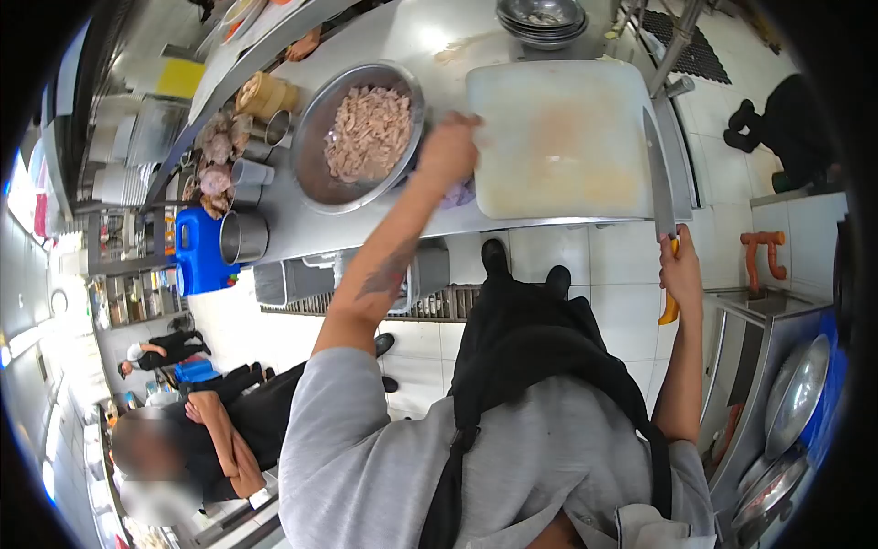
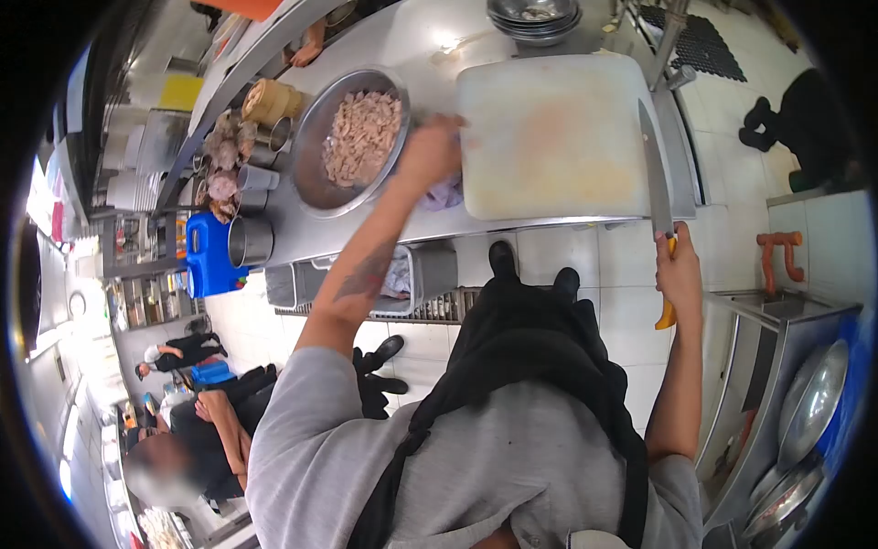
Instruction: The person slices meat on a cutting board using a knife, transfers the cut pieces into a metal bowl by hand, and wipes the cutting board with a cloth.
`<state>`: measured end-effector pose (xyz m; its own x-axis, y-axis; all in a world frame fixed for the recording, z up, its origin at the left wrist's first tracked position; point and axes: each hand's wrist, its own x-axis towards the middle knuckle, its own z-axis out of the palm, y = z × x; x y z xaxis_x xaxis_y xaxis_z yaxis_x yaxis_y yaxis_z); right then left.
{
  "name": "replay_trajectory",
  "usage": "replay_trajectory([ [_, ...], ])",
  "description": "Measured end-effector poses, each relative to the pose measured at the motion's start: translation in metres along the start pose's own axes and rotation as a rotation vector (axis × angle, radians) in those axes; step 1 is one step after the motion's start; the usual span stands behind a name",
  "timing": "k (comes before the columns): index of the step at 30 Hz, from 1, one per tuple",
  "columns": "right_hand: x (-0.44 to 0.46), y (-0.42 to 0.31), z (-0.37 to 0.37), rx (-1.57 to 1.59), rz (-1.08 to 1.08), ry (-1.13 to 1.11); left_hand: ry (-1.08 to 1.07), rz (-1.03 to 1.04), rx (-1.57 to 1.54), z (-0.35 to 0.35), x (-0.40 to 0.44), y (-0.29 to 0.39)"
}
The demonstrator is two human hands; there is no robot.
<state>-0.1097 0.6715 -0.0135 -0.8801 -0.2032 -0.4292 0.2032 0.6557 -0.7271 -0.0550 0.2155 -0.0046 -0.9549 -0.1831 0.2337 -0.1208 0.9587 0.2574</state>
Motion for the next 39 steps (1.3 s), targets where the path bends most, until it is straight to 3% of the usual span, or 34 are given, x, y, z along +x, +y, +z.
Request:
replay_trajectory([
  [2, 0.007, -0.009, 0.006, -0.013, -0.039, 0.013, -0.109, 0.011, 0.078, 0.062, -0.007, -0.011],
  [5, 0.013, -0.016, 0.006, -0.046, -0.042, 0.015, -0.113, -0.068, 0.018, 0.070, 0.002, -0.023],
  [6, 0.011, -0.017, 0.007, -0.037, -0.058, 0.002, -0.116, -0.070, 0.016, 0.057, 0.000, -0.017],
  [8, 0.011, -0.019, 0.008, -0.023, -0.074, -0.009, 0.096, -0.059, -0.088, 0.000, 0.003, -0.003],
  [11, 0.009, -0.017, 0.012, -0.030, -0.064, -0.019, 0.086, -0.128, -0.017, -0.036, 0.012, -0.011],
  [12, 0.009, -0.021, 0.014, -0.035, -0.067, -0.024, -0.037, -0.095, 0.037, -0.037, 0.009, -0.003],
  [13, 0.008, -0.023, 0.016, -0.039, -0.066, -0.028, -0.036, -0.085, 0.026, -0.022, 0.006, -0.003],
  [15, 0.008, -0.028, 0.015, -0.063, -0.063, -0.020, -0.205, 0.147, 0.051, 0.033, -0.008, -0.013],
  [16, 0.006, -0.033, 0.014, -0.076, -0.072, -0.028, -0.114, 0.083, 0.024, 0.059, -0.010, -0.019],
  [20, -0.002, -0.032, 0.015, -0.063, -0.071, -0.002, -0.132, 0.016, -0.052, 0.072, 0.003, -0.033],
  [24, -0.011, -0.035, 0.014, -0.062, -0.043, -0.005, 0.071, -0.050, -0.094, -0.007, 0.007, -0.018],
  [26, -0.016, -0.029, 0.013, -0.044, -0.054, 0.017, 0.215, -0.272, -0.139, -0.073, -0.002, -0.022],
  [27, -0.020, -0.027, 0.011, -0.039, -0.086, 0.016, 0.245, -0.228, 0.003, -0.079, -0.010, -0.076],
  [28, -0.027, -0.036, 0.006, -0.057, -0.036, 0.001, 0.276, -0.116, 0.385, -0.096, -0.019, -0.090],
  [29, -0.027, -0.030, 0.004, -0.060, -0.022, 0.014, 0.407, -0.069, 0.313, -0.098, -0.023, -0.097],
  [31, -0.021, -0.020, 0.003, -0.217, -0.116, -0.002, 0.265, -0.208, -0.019, -0.088, -0.037, -0.044],
  [33, -0.027, -0.026, -0.003, -0.212, -0.046, -0.005, -0.148, -0.207, -0.481, -0.042, -0.060, 0.003],
  [35, -0.024, -0.020, -0.006, -0.222, -0.066, 0.088, 0.111, 0.099, -0.030, 0.050, -0.085, -0.021],
  [36, -0.026, -0.025, -0.008, -0.219, -0.062, 0.094, 0.110, 0.106, -0.033, 0.072, -0.084, -0.026],
  [38, -0.036, -0.034, -0.010, -0.255, -0.080, 0.144, 0.351, -0.142, 0.143, 0.096, -0.085, -0.033],
  [39, -0.037, -0.031, -0.006, -0.256, -0.076, 0.134, 0.342, -0.147, 0.146, 0.094, -0.087, -0.028],
])
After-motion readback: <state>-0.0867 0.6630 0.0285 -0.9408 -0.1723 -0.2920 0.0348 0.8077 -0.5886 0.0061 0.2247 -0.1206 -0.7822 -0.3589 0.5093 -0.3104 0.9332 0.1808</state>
